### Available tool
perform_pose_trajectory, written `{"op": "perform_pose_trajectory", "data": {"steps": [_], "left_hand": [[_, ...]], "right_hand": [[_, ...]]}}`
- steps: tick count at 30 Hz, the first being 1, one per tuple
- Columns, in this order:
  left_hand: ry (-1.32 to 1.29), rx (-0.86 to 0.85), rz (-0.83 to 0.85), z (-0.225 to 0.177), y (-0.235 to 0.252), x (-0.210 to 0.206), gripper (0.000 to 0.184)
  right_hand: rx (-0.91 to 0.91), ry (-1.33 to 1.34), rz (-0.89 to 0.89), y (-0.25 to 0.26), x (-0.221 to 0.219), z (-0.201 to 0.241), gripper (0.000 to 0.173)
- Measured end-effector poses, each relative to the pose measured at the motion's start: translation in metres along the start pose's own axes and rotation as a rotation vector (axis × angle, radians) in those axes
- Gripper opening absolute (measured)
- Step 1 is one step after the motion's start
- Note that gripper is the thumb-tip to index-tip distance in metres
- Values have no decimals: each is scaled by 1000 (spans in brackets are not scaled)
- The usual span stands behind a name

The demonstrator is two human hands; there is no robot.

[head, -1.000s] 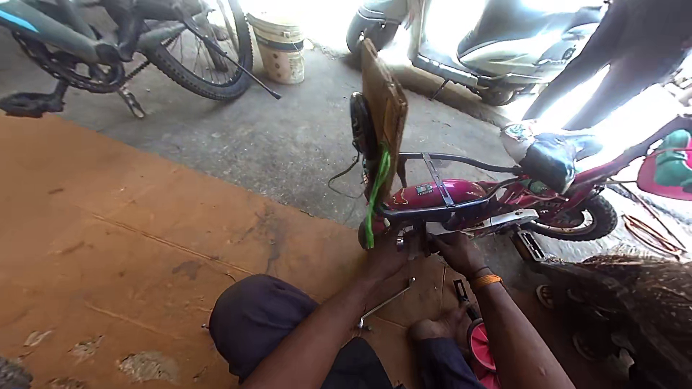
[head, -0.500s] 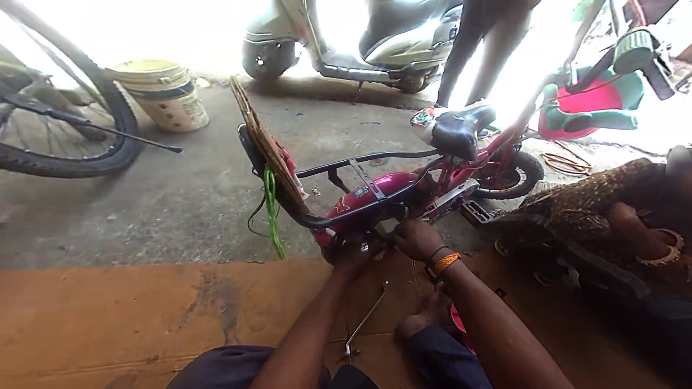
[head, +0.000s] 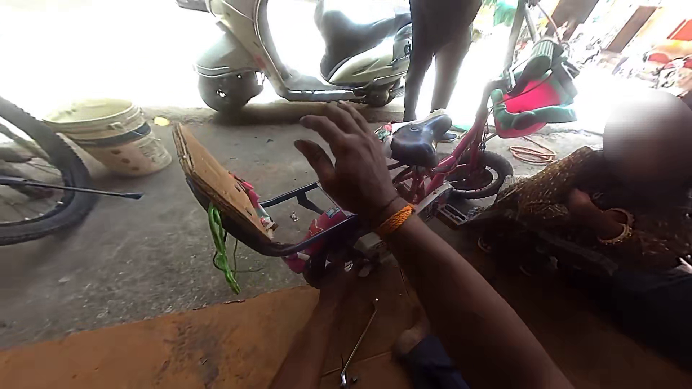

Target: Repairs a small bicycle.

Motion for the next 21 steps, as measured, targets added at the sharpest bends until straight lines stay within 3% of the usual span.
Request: {"op": "perform_pose_trajectory", "data": {"steps": [3,4,7,11,14,17,21], "left_hand": [[7,24,-50,4,-5,-3,48],[-2,15,-71,4,-2,-4,49],[-30,33,-89,2,-7,1,52],[131,66,-176,-17,-12,14,58],[202,-5,-281,-27,-12,26,56],[186,-91,-185,-23,-1,27,53],[254,-142,133,-19,18,21,62]], "right_hand": [[-259,-145,307,-27,-61,-43,75],[-296,-141,359,-27,-66,-48,77],[-224,-93,388,-31,-71,-51,56],[-237,-121,452,-33,-69,-56,59],[-272,-119,509,-31,-69,-55,59],[-304,-112,527,-32,-67,-52,59],[-323,-131,515,-36,-63,-50,59]]}}
Point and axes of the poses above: each hand's wrist, its own y-axis towards the middle knuckle, its own x-axis out of the back of the hand, z = x × y, the point moved 2 cm from there along y, towards the middle knuckle, and after that the axes turned 12 degrees about y, right-handed, at the moved point
